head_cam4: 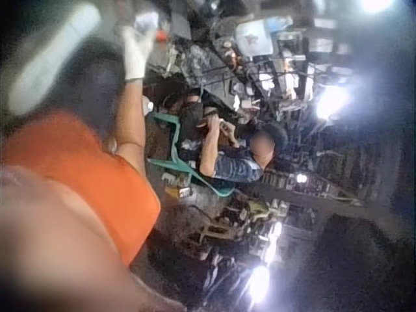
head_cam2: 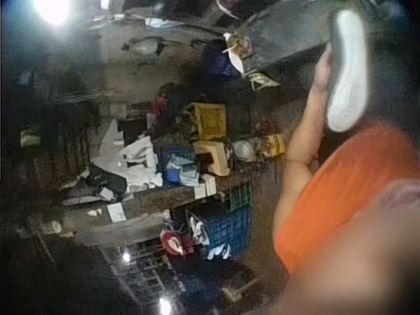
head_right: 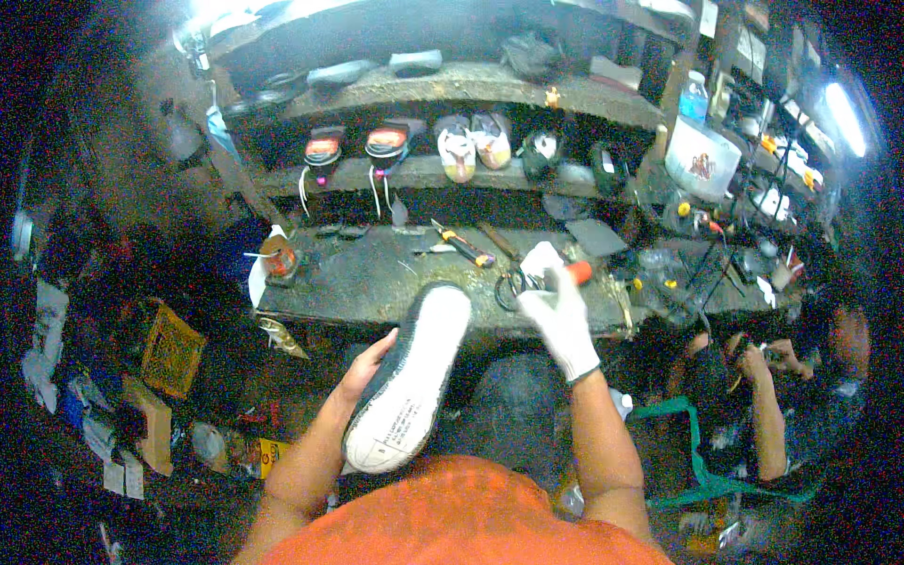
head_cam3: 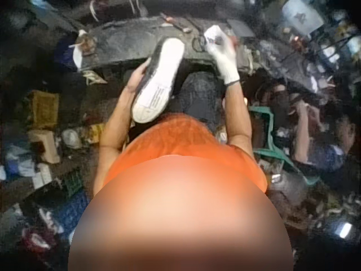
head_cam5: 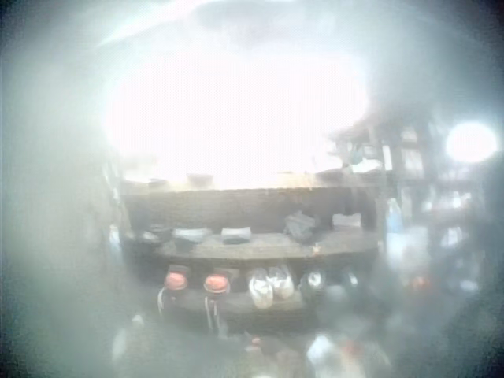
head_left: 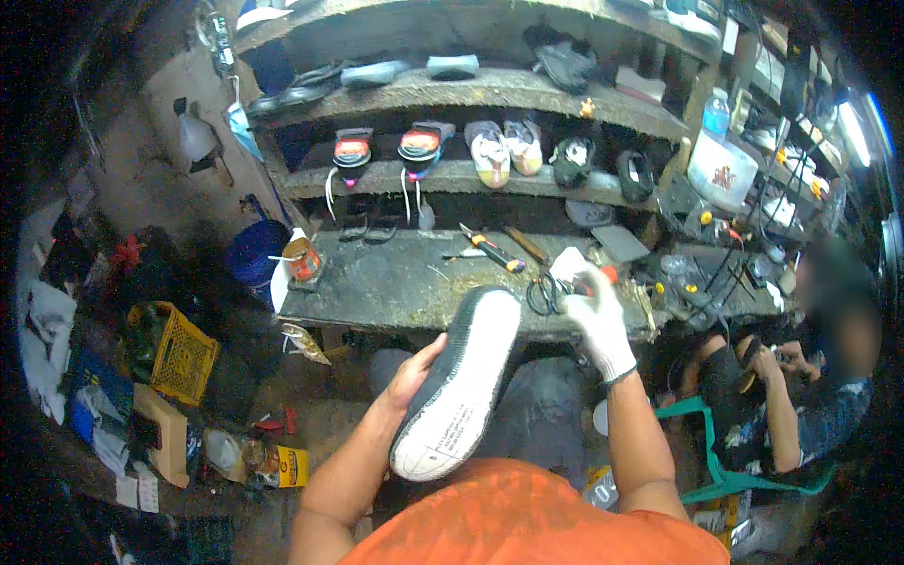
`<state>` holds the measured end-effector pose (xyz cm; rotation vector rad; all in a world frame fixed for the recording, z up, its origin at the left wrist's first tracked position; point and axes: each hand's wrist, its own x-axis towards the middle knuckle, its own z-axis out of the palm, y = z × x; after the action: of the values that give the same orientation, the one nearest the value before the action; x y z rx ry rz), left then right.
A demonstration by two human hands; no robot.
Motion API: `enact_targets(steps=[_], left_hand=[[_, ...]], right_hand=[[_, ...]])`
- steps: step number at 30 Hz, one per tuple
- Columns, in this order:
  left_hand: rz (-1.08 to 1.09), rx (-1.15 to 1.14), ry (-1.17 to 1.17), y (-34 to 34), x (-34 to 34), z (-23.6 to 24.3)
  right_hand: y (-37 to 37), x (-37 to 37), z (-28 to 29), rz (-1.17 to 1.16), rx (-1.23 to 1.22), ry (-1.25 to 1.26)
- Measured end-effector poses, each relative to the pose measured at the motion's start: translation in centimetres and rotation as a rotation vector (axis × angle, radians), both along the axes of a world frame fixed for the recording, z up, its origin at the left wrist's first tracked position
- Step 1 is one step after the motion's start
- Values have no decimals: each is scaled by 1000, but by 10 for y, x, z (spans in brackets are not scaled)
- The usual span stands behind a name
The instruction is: The person uses a red-handled awl to repeatedly puncture and scrape the sole of a white slip-on shoe, then switches to a grey shoe sole and continues the same puncturing and scraping motions. The work is performed while seated on the floor with the workbench between the legs.
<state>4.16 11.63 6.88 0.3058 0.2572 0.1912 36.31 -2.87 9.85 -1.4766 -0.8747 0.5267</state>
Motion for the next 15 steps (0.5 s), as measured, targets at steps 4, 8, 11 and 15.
enact_targets(steps=[4, 8, 11, 15], left_hand=[[-288, -40, -276, -20, 20, 2], [-232, -158, -41, -28, 11, -27], [26, 762, 357, -2, -19, -74], [582, 1421, 1037, 52, -103, -145]], right_hand=[[-2, -54, 38, 677, 77, 205], [-8, -48, 62, 489, 14, 208], [-26, -20, 92, 263, 456, 454], [-50, 28, 142, -381, 847, 93]])
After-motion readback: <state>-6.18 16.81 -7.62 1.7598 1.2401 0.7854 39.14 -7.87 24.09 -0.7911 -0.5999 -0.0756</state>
